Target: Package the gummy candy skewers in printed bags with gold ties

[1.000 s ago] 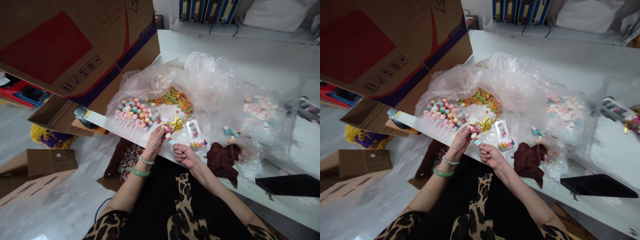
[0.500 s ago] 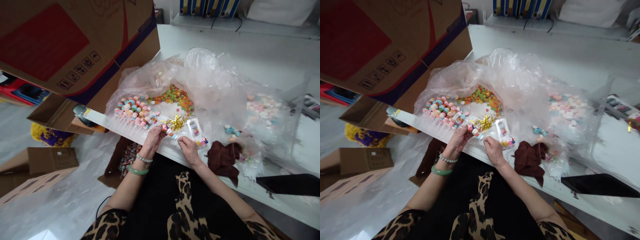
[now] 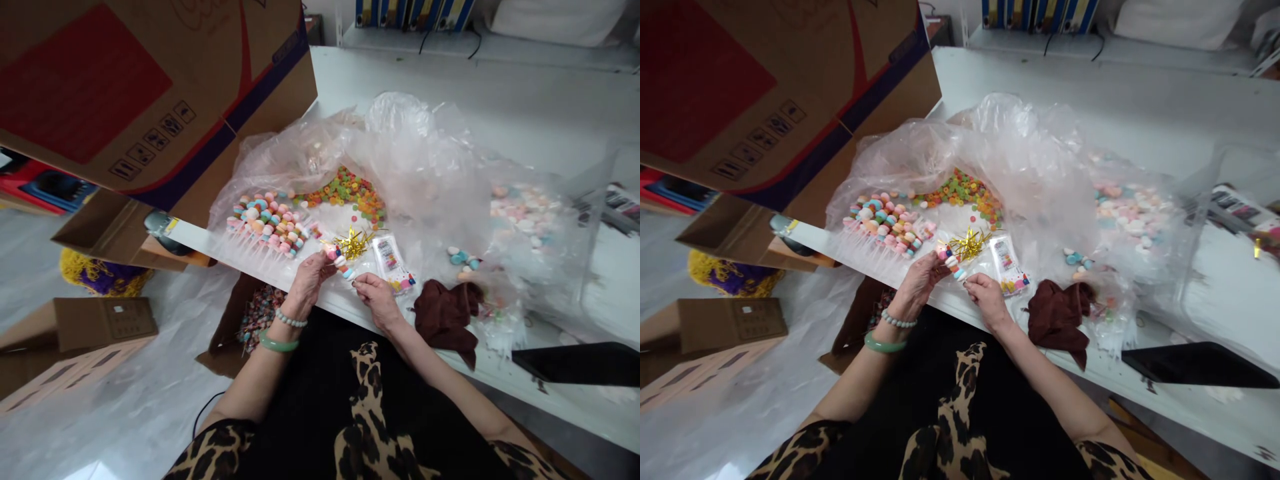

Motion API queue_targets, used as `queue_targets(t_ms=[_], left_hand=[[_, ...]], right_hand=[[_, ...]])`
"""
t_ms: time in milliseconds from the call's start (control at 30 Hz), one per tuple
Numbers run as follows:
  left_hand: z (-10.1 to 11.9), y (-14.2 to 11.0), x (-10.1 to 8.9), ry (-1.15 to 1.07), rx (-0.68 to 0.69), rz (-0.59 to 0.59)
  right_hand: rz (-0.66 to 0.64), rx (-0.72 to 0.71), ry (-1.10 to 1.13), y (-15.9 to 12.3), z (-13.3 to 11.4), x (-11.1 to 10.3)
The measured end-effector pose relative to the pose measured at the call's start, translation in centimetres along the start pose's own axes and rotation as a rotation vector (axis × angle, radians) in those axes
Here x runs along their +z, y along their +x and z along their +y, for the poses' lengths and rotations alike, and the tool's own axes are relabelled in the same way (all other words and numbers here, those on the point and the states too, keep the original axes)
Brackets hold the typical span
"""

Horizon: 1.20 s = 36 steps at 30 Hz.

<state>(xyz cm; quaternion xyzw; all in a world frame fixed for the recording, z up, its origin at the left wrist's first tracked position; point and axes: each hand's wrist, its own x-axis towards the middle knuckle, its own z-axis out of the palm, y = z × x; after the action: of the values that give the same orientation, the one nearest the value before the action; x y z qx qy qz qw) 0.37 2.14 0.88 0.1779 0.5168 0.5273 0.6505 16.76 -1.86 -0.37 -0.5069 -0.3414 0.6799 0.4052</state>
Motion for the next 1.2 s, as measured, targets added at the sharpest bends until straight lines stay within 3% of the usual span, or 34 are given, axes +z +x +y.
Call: queue_targets(t_ms=[100, 167, 500, 800, 1033, 1200], left_hand=[[1.0, 0.4, -0.5, -0.022, 0.024, 0.066], [1.7, 0.7, -0.8, -0.045, 0.066, 0.083], [2.0, 1.0, -0.6, -0.203, 0.18, 0.179], [2.1, 0.8, -0.4, -0.133, 0.097, 0.065], [1.4, 1.2, -0.1, -0.284, 0.065, 0.124], [0.8, 0.7, 0.3, -0.293, 0.002, 0.133]], right_hand=[[0.129, -0.234, -0.373, -0.2, -0.4, -0.2], [0.154, -0.282, -0.47, -0.2, -0.4, -0.3], [-0.041, -0.09, -0.168, 0.3, -0.3, -0.2], [0.005, -0.093, -0.168, 0.6, 0.1, -0.7], [-0.049, -0.064, -0.106, 0.5, 0.2, -0.4], [0.081, -0.181, -0.289, 0.2, 0.3, -0.5]])
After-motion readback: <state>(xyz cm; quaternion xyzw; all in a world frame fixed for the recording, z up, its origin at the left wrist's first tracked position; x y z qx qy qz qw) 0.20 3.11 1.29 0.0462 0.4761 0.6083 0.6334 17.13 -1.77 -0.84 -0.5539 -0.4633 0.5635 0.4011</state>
